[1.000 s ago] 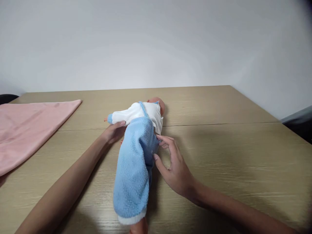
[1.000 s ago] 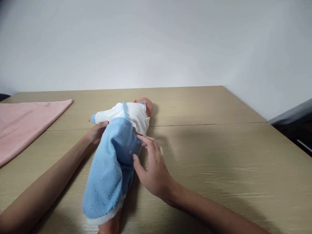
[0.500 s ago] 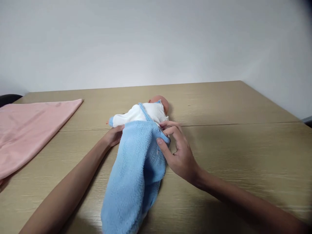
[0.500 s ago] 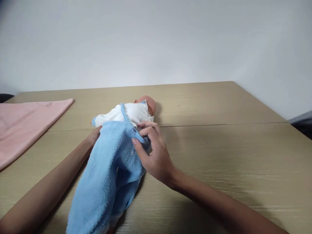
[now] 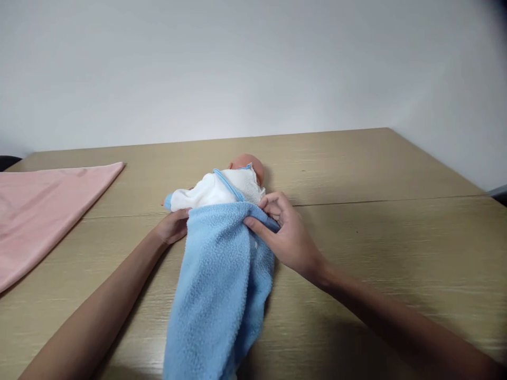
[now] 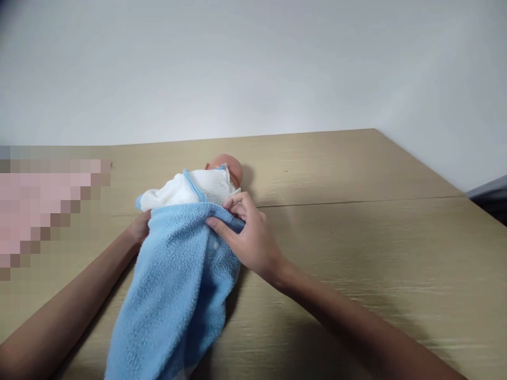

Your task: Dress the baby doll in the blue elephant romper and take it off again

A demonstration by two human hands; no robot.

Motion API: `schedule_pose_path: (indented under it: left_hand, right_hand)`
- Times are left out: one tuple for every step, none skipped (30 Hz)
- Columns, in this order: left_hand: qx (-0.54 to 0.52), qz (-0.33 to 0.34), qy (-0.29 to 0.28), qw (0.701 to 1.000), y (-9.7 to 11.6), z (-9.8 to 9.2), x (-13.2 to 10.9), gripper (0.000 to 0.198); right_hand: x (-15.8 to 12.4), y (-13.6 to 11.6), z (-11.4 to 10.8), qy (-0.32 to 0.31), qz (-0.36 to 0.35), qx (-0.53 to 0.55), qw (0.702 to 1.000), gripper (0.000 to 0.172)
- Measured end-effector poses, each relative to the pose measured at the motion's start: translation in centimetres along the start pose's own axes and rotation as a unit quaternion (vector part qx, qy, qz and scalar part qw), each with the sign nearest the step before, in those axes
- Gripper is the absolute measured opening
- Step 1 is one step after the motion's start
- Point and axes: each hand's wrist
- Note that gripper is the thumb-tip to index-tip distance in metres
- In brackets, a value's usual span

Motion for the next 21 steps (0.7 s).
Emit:
schedule_pose_path:
  left_hand:
    - [-0.008,-0.007,0.006,1.000,0.1,0.0,-0.1,0.031]
    - [-0.013,-0.008,0.007,1.000,0.3,0.1,-0.2,0.028]
    - [-0.017,-0.006,0.007,1.000,0.5,0.2,-0.3,0.024]
    - [-0.023,-0.006,0.008,1.000,0.7,0.4,-0.4,0.022]
    - [-0.030,-0.006,0.010,0.999,0.9,0.7,-0.5,0.019]
    - [-0.036,-0.007,0.013,0.999,1.1,0.9,-0.7,0.018]
    - [-0.043,-0.007,0.017,0.999,1.2,1.1,-0.8,0.018]
    - [-0.050,-0.007,0.022,0.998,1.3,1.3,-0.9,0.018]
    - [-0.057,-0.006,0.027,0.998,1.4,1.5,-0.9,0.018]
    - [-0.065,-0.004,0.034,0.997,1.5,1.7,-0.9,0.018]
    - [-0.071,-0.002,0.040,0.997,1.5,1.8,-0.9,0.017]
    - [-0.076,-0.002,0.045,0.996,1.5,1.9,-0.9,0.015]
    - [-0.080,-0.003,0.050,0.996,1.4,1.9,-0.8,0.014]
    - [-0.083,-0.004,0.054,0.995,1.4,2.0,-0.7,0.016]
    - [-0.085,-0.004,0.059,0.995,1.3,2.0,-0.7,0.019]
    - [-0.086,-0.005,0.064,0.994,1.2,1.9,-0.6,0.023]
    - [-0.087,-0.003,0.068,0.994,1.1,1.9,-0.6,0.025]
    - [-0.088,0.002,0.070,0.994,1.0,1.8,-0.5,0.027]
    - [-0.089,0.009,0.070,0.994,1.0,1.7,-0.4,0.027]
    - [-0.089,0.017,0.068,0.994,0.9,1.7,-0.4,0.028]
    - [-0.088,0.026,0.063,0.994,0.8,1.6,-0.3,0.028]
  right_hand:
    - [-0.5,0.2,-0.2,0.005,-0.005,-0.021,1.000,0.031]
    - [-1.1,0.6,-0.4,0.005,-0.015,-0.044,0.999,0.027]
    - [-1.7,1.0,-0.6,0.002,-0.028,-0.066,0.997,0.023]
    - [-2.3,1.4,-0.7,0.000,-0.043,-0.083,0.996,0.019]
    - [-2.8,1.9,-0.7,0.004,-0.057,-0.096,0.994,0.017]
    - [-3.3,2.3,-0.7,0.016,-0.071,-0.105,0.992,0.015]
    - [-3.6,2.6,-0.6,0.033,-0.083,-0.108,0.990,0.014]
    - [-3.8,2.9,-0.4,0.046,-0.089,-0.101,0.990,0.013]
    - [-3.9,3.1,-0.3,0.053,-0.088,-0.086,0.991,0.012]
    - [-3.9,3.2,-0.1,0.055,-0.081,-0.066,0.993,0.011]
    - [-3.7,3.4,0.0,0.051,-0.067,-0.043,0.996,0.011]
    - [-3.5,3.6,0.0,0.045,-0.047,-0.023,0.998,0.013]
    - [-3.1,3.8,0.0,0.039,-0.025,-0.007,0.999,0.015]
    - [-2.7,4.0,0.0,0.033,-0.004,0.004,0.999,0.018]
    - [-2.2,4.2,-0.1,0.023,0.012,0.016,1.000,0.022]
    - [-1.8,4.4,-0.2,0.007,0.024,0.032,0.999,0.025]
    - [-1.3,4.6,-0.2,-0.012,0.032,0.054,0.998,0.027]
    - [-0.9,4.7,-0.2,-0.031,0.039,0.079,0.996,0.029]
    - [-0.7,4.8,-0.3,-0.046,0.045,0.102,0.993,0.030]
    - [-0.5,4.9,-0.3,-0.055,0.047,0.114,0.991,0.030]
    - [-0.5,4.9,-0.3,-0.054,0.043,0.109,0.992,0.029]
Point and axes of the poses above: each hand's wrist, its own x-axis towards the middle knuckle, its own z-axis out of the palm, y = z × x
